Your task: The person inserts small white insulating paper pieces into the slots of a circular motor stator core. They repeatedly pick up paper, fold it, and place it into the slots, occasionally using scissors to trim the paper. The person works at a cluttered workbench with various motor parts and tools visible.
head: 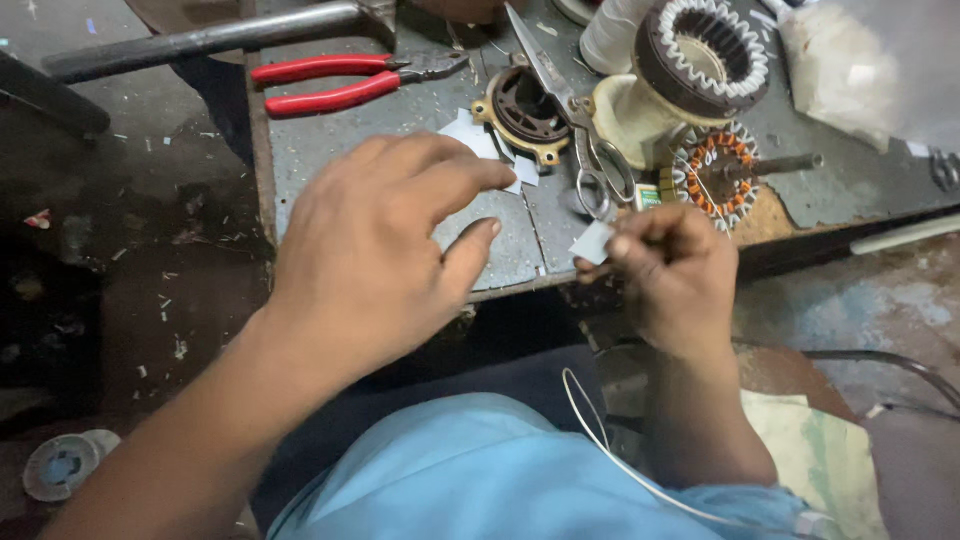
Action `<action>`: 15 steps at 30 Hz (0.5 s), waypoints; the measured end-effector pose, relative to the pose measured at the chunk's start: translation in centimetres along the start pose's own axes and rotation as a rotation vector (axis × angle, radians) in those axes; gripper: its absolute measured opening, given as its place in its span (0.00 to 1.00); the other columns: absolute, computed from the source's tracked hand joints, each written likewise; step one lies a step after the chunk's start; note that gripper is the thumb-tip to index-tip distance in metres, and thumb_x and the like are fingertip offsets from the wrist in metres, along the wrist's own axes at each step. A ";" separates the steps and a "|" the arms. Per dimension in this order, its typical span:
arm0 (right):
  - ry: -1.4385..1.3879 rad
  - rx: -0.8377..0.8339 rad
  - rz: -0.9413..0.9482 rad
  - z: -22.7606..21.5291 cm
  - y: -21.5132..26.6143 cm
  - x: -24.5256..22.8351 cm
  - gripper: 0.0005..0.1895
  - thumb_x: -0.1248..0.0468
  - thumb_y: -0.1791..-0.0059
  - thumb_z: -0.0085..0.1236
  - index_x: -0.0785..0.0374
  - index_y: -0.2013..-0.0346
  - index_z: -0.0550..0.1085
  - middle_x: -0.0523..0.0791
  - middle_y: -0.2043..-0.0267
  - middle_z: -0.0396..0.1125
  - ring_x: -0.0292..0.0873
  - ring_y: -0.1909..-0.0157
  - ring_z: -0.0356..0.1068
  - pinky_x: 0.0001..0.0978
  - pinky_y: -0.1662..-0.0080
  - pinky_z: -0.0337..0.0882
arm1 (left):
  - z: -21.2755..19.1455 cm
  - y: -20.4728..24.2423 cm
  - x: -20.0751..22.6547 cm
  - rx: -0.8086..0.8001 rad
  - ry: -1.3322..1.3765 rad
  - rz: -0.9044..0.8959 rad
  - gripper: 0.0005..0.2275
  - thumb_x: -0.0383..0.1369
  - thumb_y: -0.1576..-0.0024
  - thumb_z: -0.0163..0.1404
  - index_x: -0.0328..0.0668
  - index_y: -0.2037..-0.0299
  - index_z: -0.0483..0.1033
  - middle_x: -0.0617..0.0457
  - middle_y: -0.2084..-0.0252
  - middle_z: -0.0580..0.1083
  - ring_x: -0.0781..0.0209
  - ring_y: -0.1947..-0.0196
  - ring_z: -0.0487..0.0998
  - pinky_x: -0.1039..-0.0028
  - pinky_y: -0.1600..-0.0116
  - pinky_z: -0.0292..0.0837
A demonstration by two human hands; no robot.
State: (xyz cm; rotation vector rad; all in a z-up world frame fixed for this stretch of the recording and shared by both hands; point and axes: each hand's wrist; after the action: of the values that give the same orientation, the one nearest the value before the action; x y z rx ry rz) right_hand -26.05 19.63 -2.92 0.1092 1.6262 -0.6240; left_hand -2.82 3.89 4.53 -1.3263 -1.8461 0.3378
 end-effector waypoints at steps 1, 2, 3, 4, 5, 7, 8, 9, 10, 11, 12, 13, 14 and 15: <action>-0.316 0.094 0.147 0.6 -0.1 0.1 0.05 0.70 0.48 0.60 0.66 0.58 0.74 0.50 0.63 0.74 0.45 0.64 0.77 0.36 0.61 0.79 | 0.1 0.0 -0.1 0.013 0.012 0.030 0.13 0.31 0.47 0.61 0.47 0.51 0.82 0.52 0.53 0.78 0.48 0.50 0.77 0.58 0.47 0.70; -0.461 0.047 0.229 1.3 -0.5 0.2 0.06 0.70 0.46 0.59 0.68 0.55 0.73 0.51 0.64 0.74 0.45 0.65 0.76 0.35 0.61 0.78 | 0.1 0.1 -0.2 -0.005 0.032 0.046 0.14 0.32 0.48 0.62 0.48 0.51 0.82 0.53 0.55 0.78 0.49 0.51 0.77 0.59 0.48 0.70; -0.606 -0.002 0.310 2.0 -0.8 0.4 0.07 0.71 0.45 0.58 0.70 0.52 0.73 0.52 0.64 0.73 0.45 0.66 0.76 0.34 0.62 0.77 | 0.1 0.2 -0.2 -0.024 0.051 0.063 0.14 0.33 0.48 0.63 0.48 0.51 0.83 0.53 0.56 0.78 0.51 0.53 0.78 0.60 0.49 0.69; -0.754 -0.063 0.387 2.7 -1.4 0.6 0.09 0.71 0.43 0.57 0.72 0.50 0.72 0.53 0.64 0.72 0.44 0.66 0.75 0.33 0.62 0.76 | 0.0 0.2 -0.4 -0.037 0.061 0.078 0.15 0.34 0.49 0.64 0.49 0.52 0.83 0.54 0.58 0.79 0.52 0.54 0.78 0.61 0.51 0.68; -0.829 -0.100 0.430 3.3 -1.8 0.7 0.08 0.72 0.43 0.57 0.72 0.49 0.72 0.53 0.63 0.72 0.45 0.65 0.75 0.32 0.62 0.76 | 0.0 0.3 -0.4 -0.015 0.061 0.095 0.13 0.33 0.48 0.64 0.50 0.53 0.83 0.55 0.58 0.79 0.54 0.54 0.79 0.62 0.50 0.68; -0.982 -0.186 0.531 4.5 -2.2 0.9 0.08 0.72 0.42 0.57 0.71 0.49 0.71 0.53 0.60 0.72 0.45 0.62 0.76 0.30 0.62 0.76 | 0.0 0.7 -0.5 0.028 0.056 0.115 0.09 0.31 0.47 0.63 0.51 0.56 0.84 0.59 0.58 0.80 0.57 0.54 0.80 0.64 0.49 0.67; -0.952 -0.191 0.462 4.9 -2.2 1.0 0.07 0.72 0.42 0.57 0.72 0.50 0.71 0.54 0.58 0.71 0.46 0.61 0.76 0.32 0.60 0.76 | 0.0 0.8 -0.5 0.040 0.041 0.119 0.09 0.31 0.47 0.63 0.50 0.56 0.84 0.59 0.58 0.80 0.57 0.54 0.79 0.64 0.49 0.66; -0.922 -0.196 0.392 5.3 -2.1 1.0 0.07 0.71 0.41 0.56 0.73 0.50 0.71 0.55 0.56 0.71 0.47 0.60 0.76 0.34 0.57 0.77 | 0.0 1.0 -0.6 0.051 0.027 0.123 0.08 0.31 0.47 0.63 0.49 0.57 0.84 0.59 0.58 0.80 0.57 0.54 0.79 0.64 0.49 0.66; -0.887 -0.195 0.323 5.5 -1.8 0.9 0.07 0.71 0.40 0.56 0.74 0.51 0.71 0.57 0.53 0.71 0.47 0.59 0.75 0.36 0.55 0.78 | 0.1 1.2 -0.7 0.063 0.020 0.129 0.08 0.31 0.47 0.64 0.49 0.58 0.84 0.59 0.59 0.80 0.58 0.54 0.79 0.65 0.49 0.66; -0.830 -0.210 0.256 5.6 -1.5 0.8 0.07 0.73 0.43 0.58 0.73 0.51 0.72 0.57 0.51 0.71 0.48 0.57 0.75 0.37 0.53 0.78 | 0.1 1.3 -0.8 0.054 0.029 0.121 0.07 0.32 0.47 0.64 0.49 0.59 0.84 0.59 0.59 0.80 0.58 0.55 0.79 0.65 0.49 0.66; -0.767 -0.222 0.189 5.6 -1.3 0.6 0.09 0.75 0.46 0.59 0.73 0.52 0.72 0.58 0.49 0.70 0.49 0.54 0.76 0.38 0.51 0.79 | 0.2 1.3 -0.9 0.047 0.042 0.114 0.07 0.32 0.47 0.64 0.48 0.59 0.84 0.59 0.60 0.80 0.58 0.55 0.79 0.64 0.49 0.66; -0.704 -0.233 0.122 5.7 -1.2 0.5 0.11 0.77 0.49 0.61 0.72 0.52 0.73 0.58 0.47 0.70 0.50 0.52 0.76 0.38 0.50 0.79 | 0.2 1.4 -1.0 0.040 0.055 0.107 0.07 0.32 0.48 0.64 0.48 0.60 0.84 0.59 0.61 0.80 0.58 0.56 0.79 0.64 0.50 0.66; -0.661 -0.193 0.104 5.6 -0.9 0.4 0.11 0.77 0.50 0.62 0.73 0.53 0.74 0.59 0.47 0.70 0.50 0.51 0.76 0.39 0.50 0.79 | 0.2 1.4 -1.0 0.043 0.069 0.112 0.07 0.32 0.47 0.64 0.47 0.60 0.84 0.58 0.61 0.80 0.58 0.56 0.79 0.64 0.50 0.66; -0.617 -0.153 0.086 5.6 -0.7 0.3 0.10 0.78 0.50 0.62 0.73 0.54 0.74 0.59 0.47 0.70 0.50 0.51 0.76 0.40 0.50 0.79 | 0.2 1.5 -1.0 0.046 0.083 0.117 0.07 0.33 0.47 0.64 0.47 0.60 0.84 0.58 0.61 0.80 0.58 0.56 0.79 0.64 0.50 0.66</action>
State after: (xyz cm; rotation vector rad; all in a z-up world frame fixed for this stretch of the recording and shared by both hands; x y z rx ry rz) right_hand -21.39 16.45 -3.12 -0.1183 1.0585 -0.4089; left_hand -1.87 3.66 3.05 -1.3989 -1.6870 0.3785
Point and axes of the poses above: each hand's wrist, its own y-axis away from the middle knuckle, its own z-axis out of the palm, x = y × z
